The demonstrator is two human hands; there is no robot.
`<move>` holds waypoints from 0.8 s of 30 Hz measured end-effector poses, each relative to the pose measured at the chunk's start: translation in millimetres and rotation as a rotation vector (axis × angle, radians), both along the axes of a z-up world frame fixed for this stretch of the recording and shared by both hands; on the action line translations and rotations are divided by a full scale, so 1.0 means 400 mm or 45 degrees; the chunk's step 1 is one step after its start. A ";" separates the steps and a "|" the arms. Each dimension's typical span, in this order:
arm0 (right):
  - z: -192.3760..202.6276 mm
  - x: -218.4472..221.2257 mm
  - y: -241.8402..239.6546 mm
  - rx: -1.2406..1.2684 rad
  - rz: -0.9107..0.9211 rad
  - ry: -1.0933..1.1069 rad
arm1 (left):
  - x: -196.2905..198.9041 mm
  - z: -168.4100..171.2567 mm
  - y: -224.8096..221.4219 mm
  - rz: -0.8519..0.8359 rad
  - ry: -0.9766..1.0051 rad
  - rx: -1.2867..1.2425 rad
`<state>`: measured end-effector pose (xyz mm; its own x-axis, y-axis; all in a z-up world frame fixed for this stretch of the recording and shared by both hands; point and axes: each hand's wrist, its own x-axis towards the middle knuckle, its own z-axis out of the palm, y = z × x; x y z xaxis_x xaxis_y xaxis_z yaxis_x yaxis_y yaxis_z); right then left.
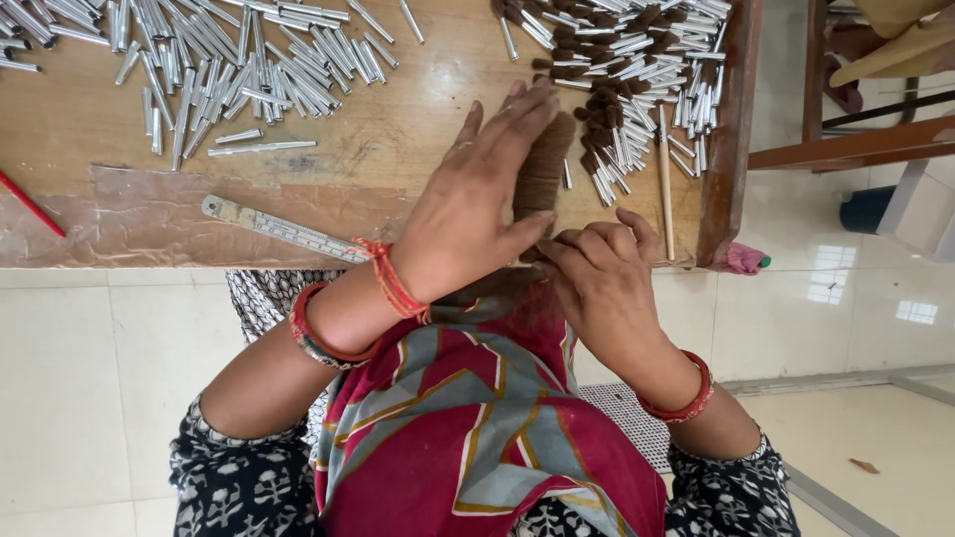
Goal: Assembling makeup brushes by inserting hair bundles into metal ferrules.
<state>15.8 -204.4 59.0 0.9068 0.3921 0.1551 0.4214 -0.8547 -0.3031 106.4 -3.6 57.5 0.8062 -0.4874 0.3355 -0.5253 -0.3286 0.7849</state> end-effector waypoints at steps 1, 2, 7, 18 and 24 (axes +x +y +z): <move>-0.005 -0.002 -0.003 0.002 0.000 -0.001 | -0.012 0.006 0.018 0.000 -0.001 0.002; -0.011 -0.004 -0.006 -0.022 0.041 -0.028 | -0.024 0.012 0.036 0.051 -0.022 -0.050; -0.031 -0.020 -0.010 -0.151 0.190 -0.178 | -0.088 0.031 0.109 0.220 -0.019 -0.119; 0.014 -0.043 -0.012 -0.245 0.388 -0.544 | -0.199 0.023 0.087 0.010 0.607 -0.248; 0.011 -0.079 -0.008 -0.287 0.464 -0.722 | -0.218 -0.019 0.056 -0.024 0.729 -0.185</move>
